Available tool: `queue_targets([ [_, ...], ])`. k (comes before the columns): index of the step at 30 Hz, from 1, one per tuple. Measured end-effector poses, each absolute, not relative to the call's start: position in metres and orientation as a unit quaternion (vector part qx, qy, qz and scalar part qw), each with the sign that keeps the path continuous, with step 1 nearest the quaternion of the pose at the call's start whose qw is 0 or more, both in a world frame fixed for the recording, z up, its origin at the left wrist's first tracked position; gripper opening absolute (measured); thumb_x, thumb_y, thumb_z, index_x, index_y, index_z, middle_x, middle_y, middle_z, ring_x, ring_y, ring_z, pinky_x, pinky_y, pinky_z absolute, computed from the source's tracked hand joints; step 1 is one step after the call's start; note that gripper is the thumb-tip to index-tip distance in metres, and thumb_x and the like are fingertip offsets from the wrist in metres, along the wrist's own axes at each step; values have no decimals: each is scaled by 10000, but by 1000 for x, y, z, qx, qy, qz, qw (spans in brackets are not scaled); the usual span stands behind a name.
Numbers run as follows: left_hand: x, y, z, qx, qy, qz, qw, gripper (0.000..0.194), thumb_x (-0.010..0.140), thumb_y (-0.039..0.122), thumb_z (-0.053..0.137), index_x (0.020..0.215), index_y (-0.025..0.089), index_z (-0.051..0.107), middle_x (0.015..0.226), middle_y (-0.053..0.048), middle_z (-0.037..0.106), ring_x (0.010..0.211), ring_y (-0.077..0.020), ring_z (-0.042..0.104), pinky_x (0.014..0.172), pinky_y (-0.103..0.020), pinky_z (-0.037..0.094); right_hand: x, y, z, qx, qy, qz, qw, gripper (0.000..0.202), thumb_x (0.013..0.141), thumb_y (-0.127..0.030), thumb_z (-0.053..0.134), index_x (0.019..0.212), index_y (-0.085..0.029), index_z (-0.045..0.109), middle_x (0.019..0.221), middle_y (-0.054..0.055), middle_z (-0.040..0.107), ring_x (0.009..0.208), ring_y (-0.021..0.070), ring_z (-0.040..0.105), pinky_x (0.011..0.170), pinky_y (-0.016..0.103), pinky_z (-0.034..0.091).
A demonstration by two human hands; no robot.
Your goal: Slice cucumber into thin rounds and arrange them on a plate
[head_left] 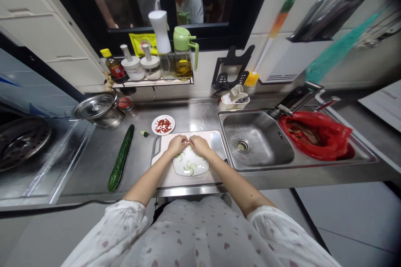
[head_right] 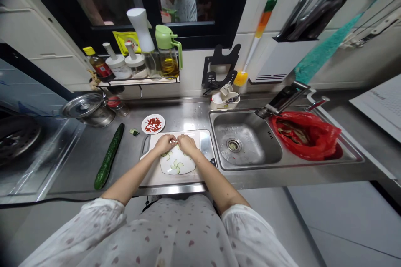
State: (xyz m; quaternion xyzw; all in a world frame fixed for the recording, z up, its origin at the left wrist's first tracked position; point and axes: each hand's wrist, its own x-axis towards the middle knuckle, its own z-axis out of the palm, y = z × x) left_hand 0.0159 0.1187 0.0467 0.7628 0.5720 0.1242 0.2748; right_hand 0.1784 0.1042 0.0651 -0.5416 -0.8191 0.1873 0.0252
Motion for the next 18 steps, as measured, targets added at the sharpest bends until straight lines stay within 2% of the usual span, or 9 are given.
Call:
queue_targets([
  [10, 21, 114, 48, 777, 573, 100, 239, 170, 770, 222, 550, 850, 194, 697, 878, -67, 650, 822, -185, 574, 726, -270, 404, 177, 105, 62, -551, -811, 196, 11, 237, 929, -220, 404, 1016, -178, 620, 1058, 112, 623, 984, 209, 555, 778, 276, 387],
  [18, 21, 113, 50, 774, 572, 97, 252, 155, 732, 212, 582, 840, 191, 690, 857, -65, 641, 814, -184, 570, 728, -267, 407, 178, 103, 59, -554, -812, 183, 11, 248, 919, -215, 399, 1031, -181, 617, 1054, 106, 616, 948, 204, 555, 743, 272, 378],
])
